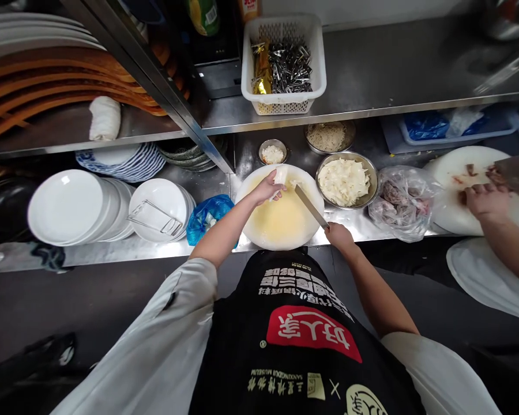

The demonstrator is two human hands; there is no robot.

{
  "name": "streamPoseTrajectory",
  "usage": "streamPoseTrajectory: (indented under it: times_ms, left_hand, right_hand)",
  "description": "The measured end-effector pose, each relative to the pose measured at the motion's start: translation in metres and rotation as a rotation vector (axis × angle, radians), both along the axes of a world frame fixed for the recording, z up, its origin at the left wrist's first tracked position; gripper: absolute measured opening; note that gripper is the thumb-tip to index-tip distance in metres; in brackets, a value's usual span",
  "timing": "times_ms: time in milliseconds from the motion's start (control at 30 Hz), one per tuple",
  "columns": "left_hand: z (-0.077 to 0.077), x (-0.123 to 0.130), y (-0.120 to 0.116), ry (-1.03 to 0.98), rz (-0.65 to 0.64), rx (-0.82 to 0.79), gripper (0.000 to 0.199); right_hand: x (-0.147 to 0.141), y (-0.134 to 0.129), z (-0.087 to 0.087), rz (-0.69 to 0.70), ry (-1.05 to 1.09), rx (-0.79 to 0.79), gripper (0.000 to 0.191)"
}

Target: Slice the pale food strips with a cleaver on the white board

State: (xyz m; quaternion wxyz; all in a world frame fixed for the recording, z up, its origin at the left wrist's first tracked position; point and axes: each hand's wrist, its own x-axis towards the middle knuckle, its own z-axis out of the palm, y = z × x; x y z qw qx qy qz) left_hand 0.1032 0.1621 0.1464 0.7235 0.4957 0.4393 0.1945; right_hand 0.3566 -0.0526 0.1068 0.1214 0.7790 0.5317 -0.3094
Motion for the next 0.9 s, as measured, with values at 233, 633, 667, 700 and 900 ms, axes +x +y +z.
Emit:
streamPoseTrajectory:
  times_ms: [233, 633, 667, 700, 900]
  left_hand:
    - [-0.059, -0.008, -0.009, 0.567, -0.073, 0.214, 0.050]
    - [-0.114, -0.080, -0.097, 0.745, 0.006, 0.572, 0.021]
    - [-0.114, -0.083, -0.101, 0.722, -0.004, 0.573, 0.020]
    - [-0.115, -0.086, -0.106, 0.695, -0.011, 0.571, 0.020]
    - [-0.119, -0.098, -0.131, 0.608, -0.020, 0.568, 0.022]
  right_hand:
    - [-0.002, 0.000, 0.001, -0.007, -0.021, -0.010, 0.034]
    - [-0.004, -0.003, -0.009, 0.036, -0.049, 0.022, 0.034]
    - [-0.005, -0.003, -0.009, 0.039, -0.055, 0.026, 0.034]
    - [-0.006, -0.004, -0.010, 0.042, -0.063, 0.029, 0.034]
    - [-0.008, -0.007, -0.007, 0.067, -0.077, 0.041, 0.036]
